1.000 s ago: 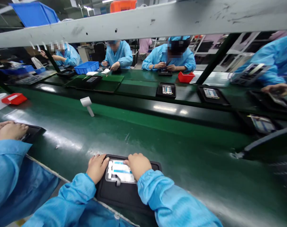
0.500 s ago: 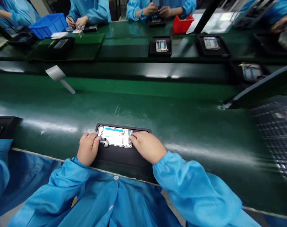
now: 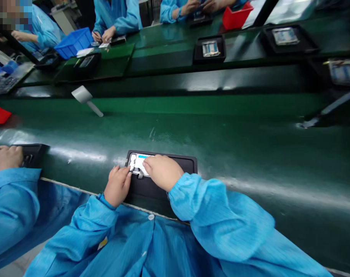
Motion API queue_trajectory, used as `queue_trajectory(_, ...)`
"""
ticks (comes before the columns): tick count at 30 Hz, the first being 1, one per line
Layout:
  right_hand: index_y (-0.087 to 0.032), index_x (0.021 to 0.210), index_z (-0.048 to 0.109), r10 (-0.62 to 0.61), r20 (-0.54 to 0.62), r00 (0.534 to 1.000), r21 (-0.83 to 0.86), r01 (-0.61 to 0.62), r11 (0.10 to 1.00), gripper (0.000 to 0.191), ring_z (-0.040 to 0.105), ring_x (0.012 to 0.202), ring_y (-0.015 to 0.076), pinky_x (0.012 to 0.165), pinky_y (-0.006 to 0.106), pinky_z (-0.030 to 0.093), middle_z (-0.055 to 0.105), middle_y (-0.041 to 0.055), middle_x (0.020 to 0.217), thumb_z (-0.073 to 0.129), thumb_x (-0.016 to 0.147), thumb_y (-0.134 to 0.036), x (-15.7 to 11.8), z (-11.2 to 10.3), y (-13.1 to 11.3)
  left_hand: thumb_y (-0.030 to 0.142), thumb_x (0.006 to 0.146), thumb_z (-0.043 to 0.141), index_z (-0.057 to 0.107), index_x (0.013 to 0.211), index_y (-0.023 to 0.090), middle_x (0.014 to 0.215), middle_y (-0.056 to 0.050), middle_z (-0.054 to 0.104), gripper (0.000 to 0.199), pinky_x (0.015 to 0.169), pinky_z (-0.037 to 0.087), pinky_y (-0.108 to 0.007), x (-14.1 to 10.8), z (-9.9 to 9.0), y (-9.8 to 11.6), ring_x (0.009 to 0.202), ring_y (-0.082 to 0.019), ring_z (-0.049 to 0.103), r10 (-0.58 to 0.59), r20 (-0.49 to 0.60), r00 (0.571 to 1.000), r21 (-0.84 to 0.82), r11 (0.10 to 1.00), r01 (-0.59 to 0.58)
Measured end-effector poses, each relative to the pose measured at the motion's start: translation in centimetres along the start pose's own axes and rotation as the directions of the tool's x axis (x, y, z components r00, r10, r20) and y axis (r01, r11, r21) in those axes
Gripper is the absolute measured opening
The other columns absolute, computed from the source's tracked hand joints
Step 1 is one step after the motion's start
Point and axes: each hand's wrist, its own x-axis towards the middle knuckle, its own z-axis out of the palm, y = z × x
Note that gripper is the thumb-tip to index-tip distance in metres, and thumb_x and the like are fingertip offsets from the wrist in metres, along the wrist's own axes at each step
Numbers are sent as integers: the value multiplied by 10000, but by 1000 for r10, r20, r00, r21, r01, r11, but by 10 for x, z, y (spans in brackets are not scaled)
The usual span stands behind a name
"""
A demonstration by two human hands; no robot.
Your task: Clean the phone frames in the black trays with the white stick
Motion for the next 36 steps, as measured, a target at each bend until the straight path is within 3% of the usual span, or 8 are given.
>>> queue_trajectory(7,-198,797,643,128,30,991,153,-131,980,329,573,779,173,685,262,373,655,44,821,345,868,-317,-41,6,1,198,818,434,558,1005,167,920,-52,626,226,915,374,-428,-9,5,31,974,-231,497,265,-155,952,6,964,-267)
queue_trajectory(11,-210,720,616,252,135,958,366,-285,886,319,565,696,153,616,250,371,643,21,740,353,851,-332,-56,18,-2,162,799,455,558,997,149,935,-49,627,223,956,344,-437,-12,14,47,1011,-233,489,400,-192,896,-16,912,-410)
queue_trajectory(17,-201,611,556,327,273,905,489,-423,763,352,530,593,136,540,246,361,600,9,617,360,828,-397,-58,28,11,137,803,450,579,920,175,799,-11,638,178,1000,290,-454,-16,26,52,989,-209,520,439,-164,883,-37,892,-451)
queue_trajectory(24,-194,729,566,481,457,748,614,-657,438,277,476,458,102,329,200,300,574,10,672,435,776,-433,-55,37,18,130,795,453,585,838,166,715,-20,607,143,1002,292,-448,-5,26,56,899,-190,535,450,-150,880,-17,889,-458)
queue_trajectory(28,-191,833,573,599,363,713,749,-606,268,293,472,430,92,324,197,322,571,7,685,465,758,-452,-57,36,23,117,774,467,590,816,162,708,-30,596,138,987,291,-478,4,26,63,898,-216,531,434,-93,896,41,901,-432)
queue_trajectory(31,-189,904,562,716,171,676,891,-417,180,354,477,430,89,392,217,387,580,3,684,477,745,-494,-57,36,33,114,763,482,594,819,162,758,-38,607,134,993,240,-532,8,25,67,962,-257,510,406,-43,913,90,912,-401)
queue_trajectory(33,-187,935,554,781,8,624,940,-272,207,408,529,503,110,474,246,439,602,19,736,465,741,-534,-56,36,38,111,761,483,597,821,166,773,-37,611,139,1002,205,-548,8,25,68,988,-267,501,400,-21,916,99,913,-396)
queue_trajectory(36,-177,969,549,807,-205,554,904,-208,373,437,580,628,152,606,310,470,628,44,779,397,779,-540,-54,37,38,113,770,476,601,832,175,791,-37,619,152,1010,178,-547,8,25,68,1010,-266,496,394,-6,919,94,915,-392)
